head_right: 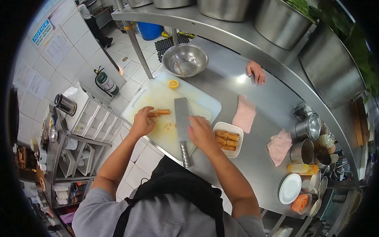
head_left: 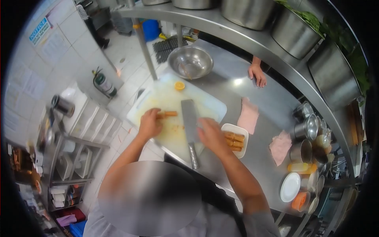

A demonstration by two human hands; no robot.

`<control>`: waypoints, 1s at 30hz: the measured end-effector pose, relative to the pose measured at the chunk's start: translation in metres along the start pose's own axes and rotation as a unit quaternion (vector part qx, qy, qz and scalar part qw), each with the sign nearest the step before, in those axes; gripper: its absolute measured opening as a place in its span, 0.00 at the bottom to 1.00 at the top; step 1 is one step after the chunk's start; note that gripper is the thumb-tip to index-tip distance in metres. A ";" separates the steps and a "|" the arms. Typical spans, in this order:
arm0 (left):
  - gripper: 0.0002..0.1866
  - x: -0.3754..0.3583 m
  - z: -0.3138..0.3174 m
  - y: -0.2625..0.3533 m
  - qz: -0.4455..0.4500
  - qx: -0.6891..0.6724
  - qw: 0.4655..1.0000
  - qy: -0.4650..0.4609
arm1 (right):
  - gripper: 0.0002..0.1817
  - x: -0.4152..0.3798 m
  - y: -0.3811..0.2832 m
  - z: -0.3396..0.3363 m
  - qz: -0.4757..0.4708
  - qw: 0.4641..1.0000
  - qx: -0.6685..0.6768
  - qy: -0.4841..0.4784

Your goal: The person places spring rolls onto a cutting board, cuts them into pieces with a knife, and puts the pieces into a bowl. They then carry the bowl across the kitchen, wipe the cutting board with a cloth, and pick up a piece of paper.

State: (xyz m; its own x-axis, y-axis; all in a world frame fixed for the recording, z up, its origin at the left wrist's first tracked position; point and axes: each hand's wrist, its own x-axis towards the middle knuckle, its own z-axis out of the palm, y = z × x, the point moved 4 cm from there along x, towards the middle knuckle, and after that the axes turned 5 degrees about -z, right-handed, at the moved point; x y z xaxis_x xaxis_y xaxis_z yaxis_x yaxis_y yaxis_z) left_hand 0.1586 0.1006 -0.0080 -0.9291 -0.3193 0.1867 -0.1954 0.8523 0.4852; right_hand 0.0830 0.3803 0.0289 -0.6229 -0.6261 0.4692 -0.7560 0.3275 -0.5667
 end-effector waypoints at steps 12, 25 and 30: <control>0.25 0.012 0.012 0.023 -0.001 -0.150 0.988 -0.026 | 0.23 0.044 -0.001 0.100 -0.003 0.997 -0.044 -0.056; 0.30 -0.010 0.110 0.255 0.294 -0.181 0.922 -0.176 | 0.24 -0.123 0.057 -0.115 0.156 0.975 -0.157 0.024; 0.26 -0.007 0.062 0.202 0.150 -0.213 0.962 -0.080 | 0.20 -0.160 0.060 -0.141 0.216 0.954 -0.111 0.177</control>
State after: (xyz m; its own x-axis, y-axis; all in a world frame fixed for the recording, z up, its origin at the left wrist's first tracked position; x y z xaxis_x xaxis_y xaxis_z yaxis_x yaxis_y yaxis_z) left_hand 0.1062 0.3003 0.0362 -0.9667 0.0115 0.2555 0.2039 0.6382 0.7424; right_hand 0.1089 0.5998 0.0154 -0.8854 -0.1336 0.4452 -0.4127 0.6668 -0.6205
